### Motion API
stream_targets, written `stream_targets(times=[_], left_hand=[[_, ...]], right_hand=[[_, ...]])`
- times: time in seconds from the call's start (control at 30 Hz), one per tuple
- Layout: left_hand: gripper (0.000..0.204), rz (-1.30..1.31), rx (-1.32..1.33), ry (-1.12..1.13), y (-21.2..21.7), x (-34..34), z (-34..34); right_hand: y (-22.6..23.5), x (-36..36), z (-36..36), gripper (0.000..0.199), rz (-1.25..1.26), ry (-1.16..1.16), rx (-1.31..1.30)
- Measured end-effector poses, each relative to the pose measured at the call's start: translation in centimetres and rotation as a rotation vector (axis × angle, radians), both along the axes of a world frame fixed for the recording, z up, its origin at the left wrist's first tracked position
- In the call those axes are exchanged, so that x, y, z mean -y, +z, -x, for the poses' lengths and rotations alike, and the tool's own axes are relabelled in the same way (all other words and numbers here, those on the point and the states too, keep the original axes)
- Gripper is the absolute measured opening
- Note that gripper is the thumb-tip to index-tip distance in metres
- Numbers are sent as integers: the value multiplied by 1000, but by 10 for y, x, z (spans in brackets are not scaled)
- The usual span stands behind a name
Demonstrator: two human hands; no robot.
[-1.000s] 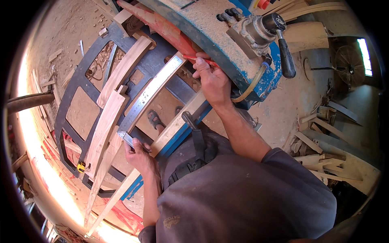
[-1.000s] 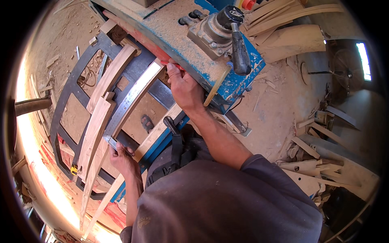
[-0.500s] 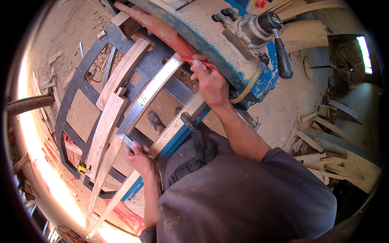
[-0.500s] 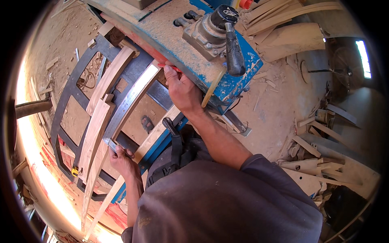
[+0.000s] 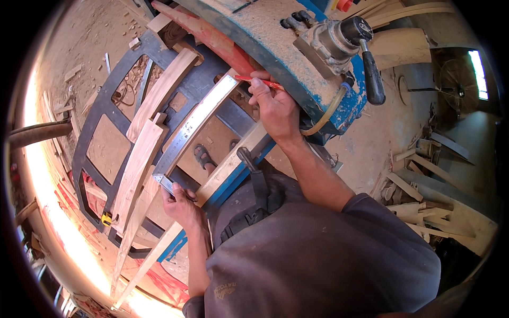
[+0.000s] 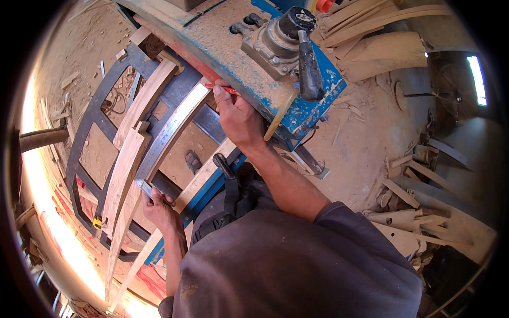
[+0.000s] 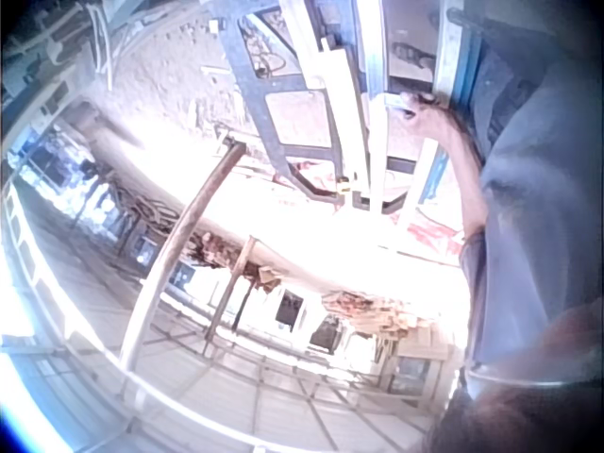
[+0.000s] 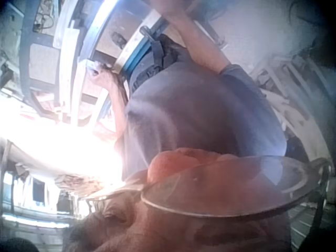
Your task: The person uses a tape measure and a pencil to mark lengths on wooden planks, then uses a square tool to draw straight lines across the wood before operating a machinery control panel.
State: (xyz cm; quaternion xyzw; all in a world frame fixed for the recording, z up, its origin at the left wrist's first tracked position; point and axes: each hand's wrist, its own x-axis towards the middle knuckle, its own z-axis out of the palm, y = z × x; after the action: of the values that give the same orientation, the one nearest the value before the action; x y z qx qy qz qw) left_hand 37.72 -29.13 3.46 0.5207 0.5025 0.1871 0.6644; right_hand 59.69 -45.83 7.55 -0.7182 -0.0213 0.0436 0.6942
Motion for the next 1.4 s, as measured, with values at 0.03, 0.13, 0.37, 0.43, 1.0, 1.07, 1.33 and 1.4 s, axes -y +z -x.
stream_targets(times=[0.03, 0.13, 0.37, 0.43, 1.0, 1.07, 1.33, 1.4], left_hand=[[16, -6, -7, -4, 1, 0, 0], [16, -19, -26, -12, 3, 0, -2], [15, -31, -49, -12, 0, -1, -1], [18, -29, -51, -7, -1, -1, 0], [14, -28, -86, 3, 1, -1, -5], [13, -18, -63, 17, 2, 0, -5], [17, 67, 108, 65, 4, -19, 27], [18, 31, 66, 125, 10, -32, 38]], right_hand=[[-1, 0, 0, 27, -1, 5, -2], [-2, 1, -1, 27, -1, 15, 0], [-1, 0, -1, 26, 7, 12, 3], [-1, 0, -1, 26, 7, 9, -2], [-11, -6, -5, 23, 112, -18, 86], [-3, 2, 2, 22, 218, 7, 74], [17, 5, 47, 19, 266, 240, 578], [17, 3, 64, 23, 291, 356, 546]])
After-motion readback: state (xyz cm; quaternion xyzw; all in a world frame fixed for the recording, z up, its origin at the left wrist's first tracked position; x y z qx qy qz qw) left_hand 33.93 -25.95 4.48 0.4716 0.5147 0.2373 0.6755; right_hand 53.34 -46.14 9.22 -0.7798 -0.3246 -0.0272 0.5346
